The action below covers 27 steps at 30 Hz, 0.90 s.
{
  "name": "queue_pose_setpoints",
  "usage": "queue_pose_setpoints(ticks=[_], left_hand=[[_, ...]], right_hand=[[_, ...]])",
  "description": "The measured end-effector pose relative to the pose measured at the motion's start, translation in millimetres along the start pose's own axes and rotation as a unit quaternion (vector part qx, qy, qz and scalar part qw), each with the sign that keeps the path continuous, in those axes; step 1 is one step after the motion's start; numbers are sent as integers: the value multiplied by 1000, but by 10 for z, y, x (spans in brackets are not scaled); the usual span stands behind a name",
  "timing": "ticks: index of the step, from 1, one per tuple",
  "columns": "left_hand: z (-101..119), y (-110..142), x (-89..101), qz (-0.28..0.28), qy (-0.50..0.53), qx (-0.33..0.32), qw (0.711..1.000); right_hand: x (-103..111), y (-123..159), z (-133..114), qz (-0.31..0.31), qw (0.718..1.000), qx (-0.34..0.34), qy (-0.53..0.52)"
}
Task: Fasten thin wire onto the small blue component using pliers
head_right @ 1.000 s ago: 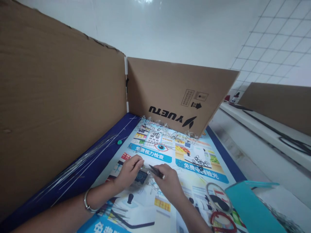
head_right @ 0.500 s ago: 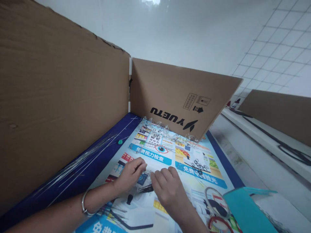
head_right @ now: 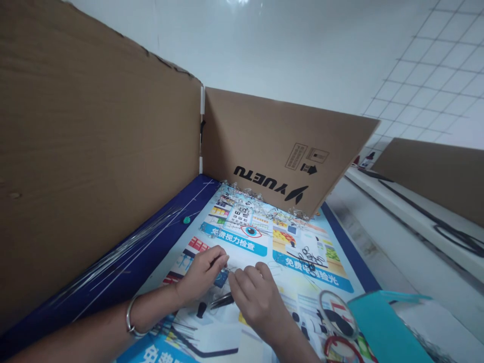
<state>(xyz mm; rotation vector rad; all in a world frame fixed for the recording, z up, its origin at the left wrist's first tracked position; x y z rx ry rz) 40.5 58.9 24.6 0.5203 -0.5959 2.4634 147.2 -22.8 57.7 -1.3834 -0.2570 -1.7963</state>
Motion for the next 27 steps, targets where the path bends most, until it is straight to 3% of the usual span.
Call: queue_pose_setpoints(ticks=[27], left_hand=[[9, 3, -22, -7, 5, 9, 1000]], right_hand=[[-102, -12, -90, -27, 999, 18, 40]])
Point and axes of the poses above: each hand's wrist, its own y-axis away from the middle knuckle, its own x-axis out of the back of the hand, z = x × y, the point moved 5 cm from there along -y, towards the middle knuckle, and after that the axes turned 13 degrees about -z, right-handed, at the moved point
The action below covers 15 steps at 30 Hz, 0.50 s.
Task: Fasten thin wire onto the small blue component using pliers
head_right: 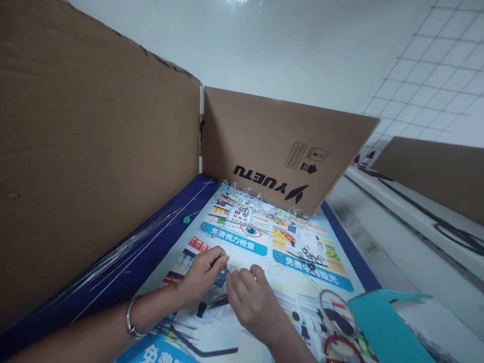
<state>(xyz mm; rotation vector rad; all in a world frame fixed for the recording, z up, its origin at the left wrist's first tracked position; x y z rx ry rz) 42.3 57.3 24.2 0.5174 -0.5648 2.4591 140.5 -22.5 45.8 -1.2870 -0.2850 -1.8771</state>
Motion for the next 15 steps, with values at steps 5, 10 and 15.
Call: queue_pose_setpoints(ticks=[5, 10, 15], left_hand=[[-2, 0, 10, 7, -3, -2, 1000], [-14, -2, 5, 8, -15, 0, 1000], [-33, 0, -2, 5, -27, 5, 1000]], right_hand=[[-19, -5, -20, -11, 1000, -1, -2], [-24, -30, -47, -29, 1000, 7, -4], [-9, -21, -42, -5, 1000, 2, -23]])
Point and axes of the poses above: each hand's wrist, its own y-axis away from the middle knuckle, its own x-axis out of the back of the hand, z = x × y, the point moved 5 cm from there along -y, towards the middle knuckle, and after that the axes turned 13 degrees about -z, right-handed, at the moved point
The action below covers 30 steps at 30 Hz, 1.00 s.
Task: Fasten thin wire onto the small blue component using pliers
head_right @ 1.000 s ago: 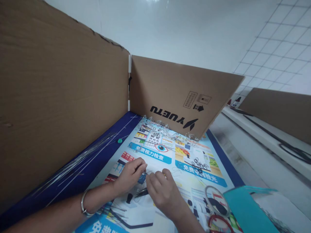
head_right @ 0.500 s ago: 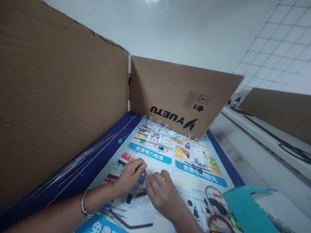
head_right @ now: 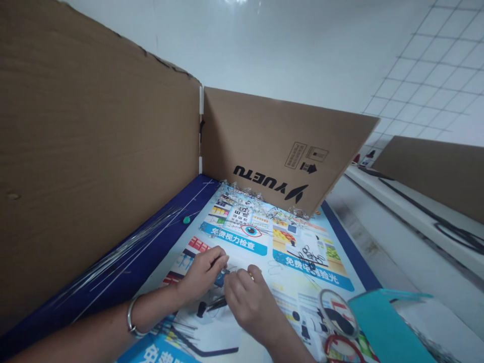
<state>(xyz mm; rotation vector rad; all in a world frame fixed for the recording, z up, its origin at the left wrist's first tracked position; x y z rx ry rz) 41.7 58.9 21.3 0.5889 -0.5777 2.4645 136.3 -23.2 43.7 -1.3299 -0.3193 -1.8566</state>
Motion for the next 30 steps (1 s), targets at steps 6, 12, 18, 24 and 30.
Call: queue_pose_setpoints(ticks=[6, 12, 18, 24, 30], left_hand=[[-34, 6, -14, -7, -2, -3, 1000], [-40, 1, -49, -44, 1, -29, 999], [4, -12, -71, -82, 35, -51, 995], [87, -19, -90, -131, 51, -77, 987], [42, -2, -125, -127, 37, -69, 989]], right_hand=[[-4, 9, 113, 2, 998, -33, -50], [58, 22, 250, 87, 983, -75, -146], [14, 48, 349, 106, 960, -122, -226], [-15, 64, 421, 121, 941, -155, -276], [7, 46, 423, 113, 933, -173, -295]])
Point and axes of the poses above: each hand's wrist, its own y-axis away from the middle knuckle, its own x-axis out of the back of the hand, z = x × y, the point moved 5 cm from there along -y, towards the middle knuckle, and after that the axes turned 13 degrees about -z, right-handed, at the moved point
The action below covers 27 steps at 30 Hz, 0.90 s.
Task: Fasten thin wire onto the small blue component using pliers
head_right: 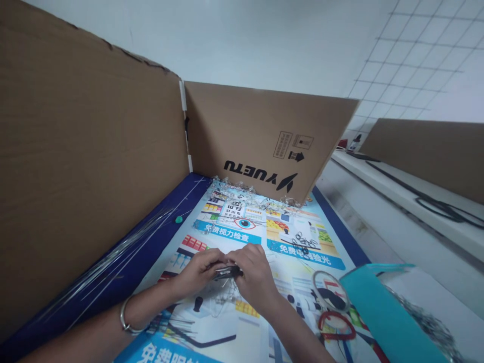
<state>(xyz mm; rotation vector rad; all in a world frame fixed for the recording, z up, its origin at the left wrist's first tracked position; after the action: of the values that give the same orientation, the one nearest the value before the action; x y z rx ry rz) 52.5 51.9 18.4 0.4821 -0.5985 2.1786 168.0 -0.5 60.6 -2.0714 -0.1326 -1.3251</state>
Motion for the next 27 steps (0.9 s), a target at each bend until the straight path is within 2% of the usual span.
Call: queue_pose_setpoints(ticks=[3, 5, 8, 11, 13, 16, 18, 23, 27], left_hand=[[-24, 0, -14, -9, -13, 0, 1000], [-28, -2, -3, -10, -14, -4, 1000], [-38, -2, 49, 12, 1, -4, 1000], [-54, -5, 103, 34, 10, 0, 999], [-68, -11, 124, 41, 9, 5, 999], [-102, -23, 136, 47, 6, 16, 999], [-130, -29, 131, 50, 4, 26, 998], [-169, -32, 87, 41, 4, 40, 998], [-173, -18, 42, 20, 14, 50, 998]], right_hand=[[-2, -2, -4, -9, 1000, 11, 2], [42, 13, 22, 22, 1000, 12, -16], [127, 52, 100, 70, 995, -34, -55], [161, 90, 136, 54, 990, -98, -83], [144, 124, 119, 13, 989, -124, -83], [44, 211, 97, -69, 986, -146, -39], [-36, 281, 112, -94, 984, -153, 17], [-187, 362, 164, -67, 969, -140, 193], [-222, 353, 191, -61, 955, -160, 241]])
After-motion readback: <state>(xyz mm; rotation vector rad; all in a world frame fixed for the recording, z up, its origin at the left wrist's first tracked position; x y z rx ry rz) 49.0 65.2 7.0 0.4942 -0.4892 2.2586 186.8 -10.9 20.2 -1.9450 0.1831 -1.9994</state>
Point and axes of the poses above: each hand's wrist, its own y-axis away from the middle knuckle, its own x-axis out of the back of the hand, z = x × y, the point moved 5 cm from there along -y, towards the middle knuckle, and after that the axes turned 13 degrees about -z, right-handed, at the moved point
